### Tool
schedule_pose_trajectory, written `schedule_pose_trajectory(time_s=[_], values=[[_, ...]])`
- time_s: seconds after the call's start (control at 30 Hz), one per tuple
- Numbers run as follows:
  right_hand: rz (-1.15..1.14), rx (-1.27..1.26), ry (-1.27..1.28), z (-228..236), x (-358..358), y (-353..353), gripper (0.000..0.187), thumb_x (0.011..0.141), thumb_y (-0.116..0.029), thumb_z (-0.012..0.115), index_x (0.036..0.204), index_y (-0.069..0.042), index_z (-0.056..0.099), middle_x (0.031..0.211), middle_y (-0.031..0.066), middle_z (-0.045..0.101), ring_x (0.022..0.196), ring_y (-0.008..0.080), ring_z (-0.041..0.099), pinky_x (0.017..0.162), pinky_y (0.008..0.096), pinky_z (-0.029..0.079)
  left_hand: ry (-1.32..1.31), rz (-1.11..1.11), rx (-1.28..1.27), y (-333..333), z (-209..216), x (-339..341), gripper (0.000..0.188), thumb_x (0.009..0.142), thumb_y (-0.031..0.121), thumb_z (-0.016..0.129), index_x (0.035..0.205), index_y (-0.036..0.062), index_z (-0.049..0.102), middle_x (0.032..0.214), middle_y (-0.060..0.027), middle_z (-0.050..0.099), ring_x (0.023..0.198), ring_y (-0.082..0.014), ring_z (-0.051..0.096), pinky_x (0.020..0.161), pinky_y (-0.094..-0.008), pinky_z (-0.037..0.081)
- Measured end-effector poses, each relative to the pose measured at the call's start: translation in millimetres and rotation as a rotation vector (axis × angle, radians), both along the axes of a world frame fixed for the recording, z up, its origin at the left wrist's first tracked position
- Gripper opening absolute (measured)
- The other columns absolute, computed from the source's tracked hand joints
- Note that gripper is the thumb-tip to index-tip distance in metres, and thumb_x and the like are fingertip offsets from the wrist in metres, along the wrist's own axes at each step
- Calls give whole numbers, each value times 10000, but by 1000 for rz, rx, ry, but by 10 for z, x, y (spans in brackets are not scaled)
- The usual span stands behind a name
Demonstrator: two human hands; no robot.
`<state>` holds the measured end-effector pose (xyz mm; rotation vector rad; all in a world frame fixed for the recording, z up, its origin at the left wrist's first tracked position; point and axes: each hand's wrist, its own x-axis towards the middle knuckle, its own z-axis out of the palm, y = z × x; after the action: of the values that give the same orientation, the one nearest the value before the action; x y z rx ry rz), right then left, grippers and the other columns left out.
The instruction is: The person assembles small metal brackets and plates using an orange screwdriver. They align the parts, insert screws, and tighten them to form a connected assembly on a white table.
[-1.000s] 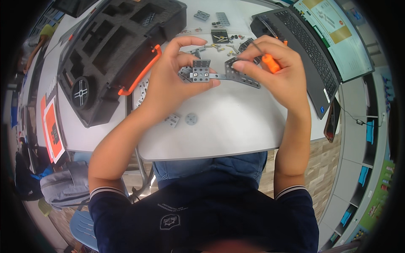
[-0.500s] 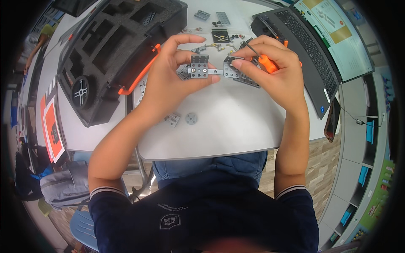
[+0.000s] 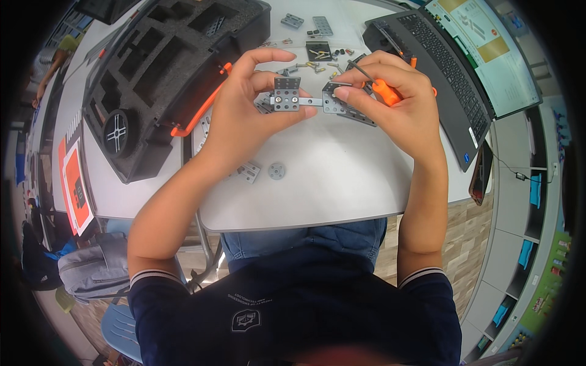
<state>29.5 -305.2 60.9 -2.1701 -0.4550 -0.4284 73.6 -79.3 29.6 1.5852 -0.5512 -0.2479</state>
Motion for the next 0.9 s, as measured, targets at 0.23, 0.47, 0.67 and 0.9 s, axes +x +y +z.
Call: schedule_pose_trajectory(time_s=[0.23,0.47,0.67,0.9], values=[[0,-11,-7,0,4,7,223,783,-117,822,953,12,759,876,62,704,808,164,667,736,270,504,-4,-3,-6,9,-4,-3,722,725,-58,847,1336,30,473,953,-85,747,991,-144,688,936,-280,510],[2,-4,-7,14,-4,11,225,778,-116,830,951,10,761,868,61,701,801,156,659,732,271,503,-13,2,4,6,7,-10,713,733,-69,836,1336,24,467,962,-95,745,977,-149,706,899,-267,549],[2,-5,-11,12,-9,10,222,780,-107,828,951,16,758,871,67,705,809,161,665,738,272,507,-24,1,4,7,-1,-5,710,736,-72,831,1338,24,465,964,-99,744,955,-148,716,873,-258,567],[0,8,-14,-3,-12,26,186,781,-26,798,963,4,774,827,44,655,797,118,589,716,260,456,-17,0,-14,7,-7,-3,711,738,-65,835,1339,24,466,966,-103,746,950,-148,718,863,-255,570]])
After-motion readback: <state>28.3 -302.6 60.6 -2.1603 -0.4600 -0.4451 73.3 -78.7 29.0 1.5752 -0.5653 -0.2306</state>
